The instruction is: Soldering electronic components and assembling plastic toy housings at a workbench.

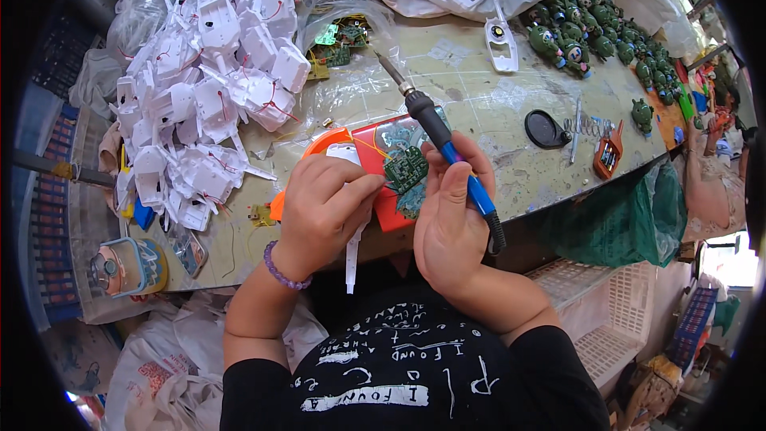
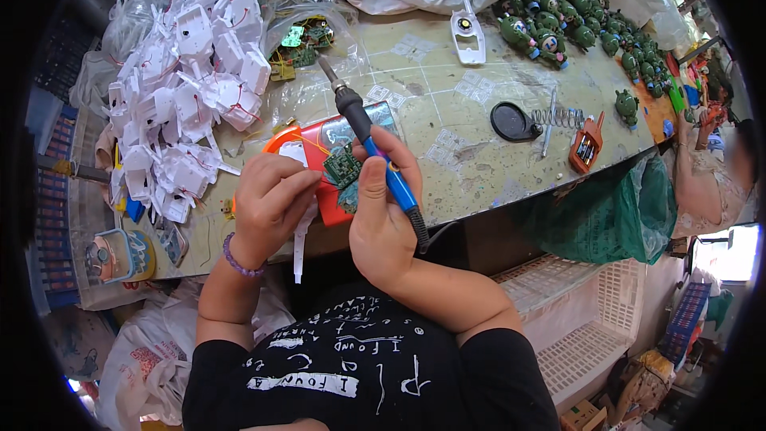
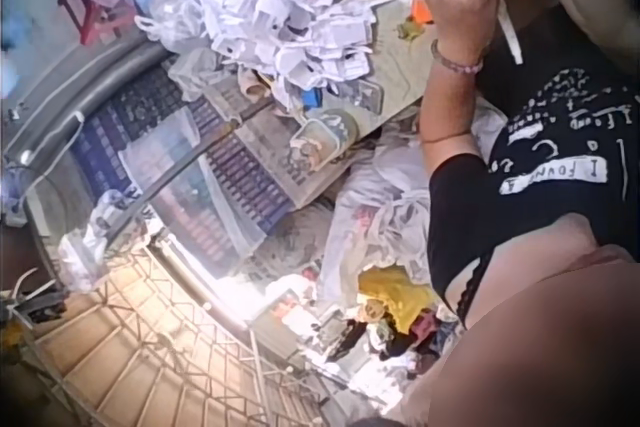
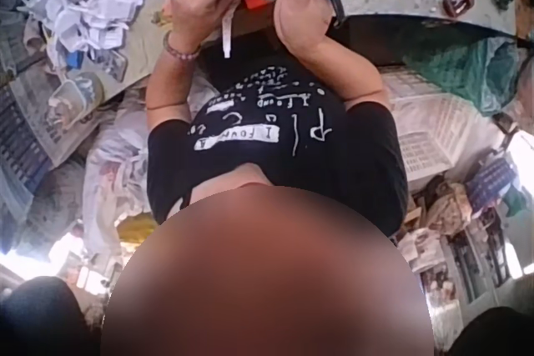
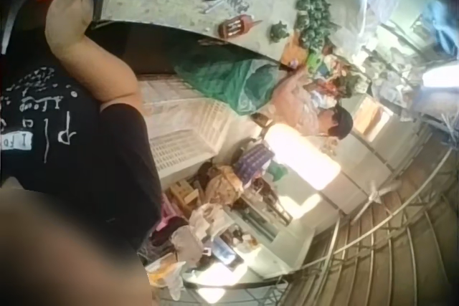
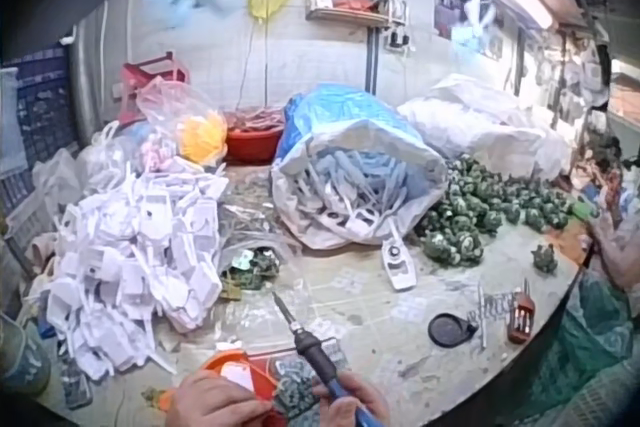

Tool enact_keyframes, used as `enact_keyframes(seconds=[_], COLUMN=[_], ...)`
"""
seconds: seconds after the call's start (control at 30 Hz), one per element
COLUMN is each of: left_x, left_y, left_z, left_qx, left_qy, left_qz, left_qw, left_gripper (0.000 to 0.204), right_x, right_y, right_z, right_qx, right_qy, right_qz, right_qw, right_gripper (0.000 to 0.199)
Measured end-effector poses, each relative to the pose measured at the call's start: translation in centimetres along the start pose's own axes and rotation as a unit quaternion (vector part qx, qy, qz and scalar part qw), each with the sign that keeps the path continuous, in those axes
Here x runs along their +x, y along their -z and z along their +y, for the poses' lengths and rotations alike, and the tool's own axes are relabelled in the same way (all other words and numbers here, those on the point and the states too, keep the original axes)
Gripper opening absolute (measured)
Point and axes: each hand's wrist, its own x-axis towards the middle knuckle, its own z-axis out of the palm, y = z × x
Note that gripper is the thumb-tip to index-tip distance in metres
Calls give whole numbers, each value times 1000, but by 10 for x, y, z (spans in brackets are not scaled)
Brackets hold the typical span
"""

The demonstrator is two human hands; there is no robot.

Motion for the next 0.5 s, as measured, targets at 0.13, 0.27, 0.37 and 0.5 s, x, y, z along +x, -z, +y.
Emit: enact_keyframes(seconds=[0.13,0.27,0.37,0.5], left_x=[1,-4,-1,5], left_y=[2,-2,-3,-4], left_z=[-3,2,1,2], left_qx=[-13,-132,-121,-47], left_qy=[58,208,182,3], left_qz=[-28,-6,34,-7], left_qw=[998,969,975,999], left_gripper=[19,18,19,19], right_x=[-3,-4,-4,-4], right_y=[-8,-15,-18,-15], right_z=[6,7,8,8], right_qx=[-1,8,5,-17], right_qy=[13,5,16,20], right_qz=[-8,-19,-27,-42], right_qw=[1000,1000,999,999], right_gripper=[40,39,38,37])
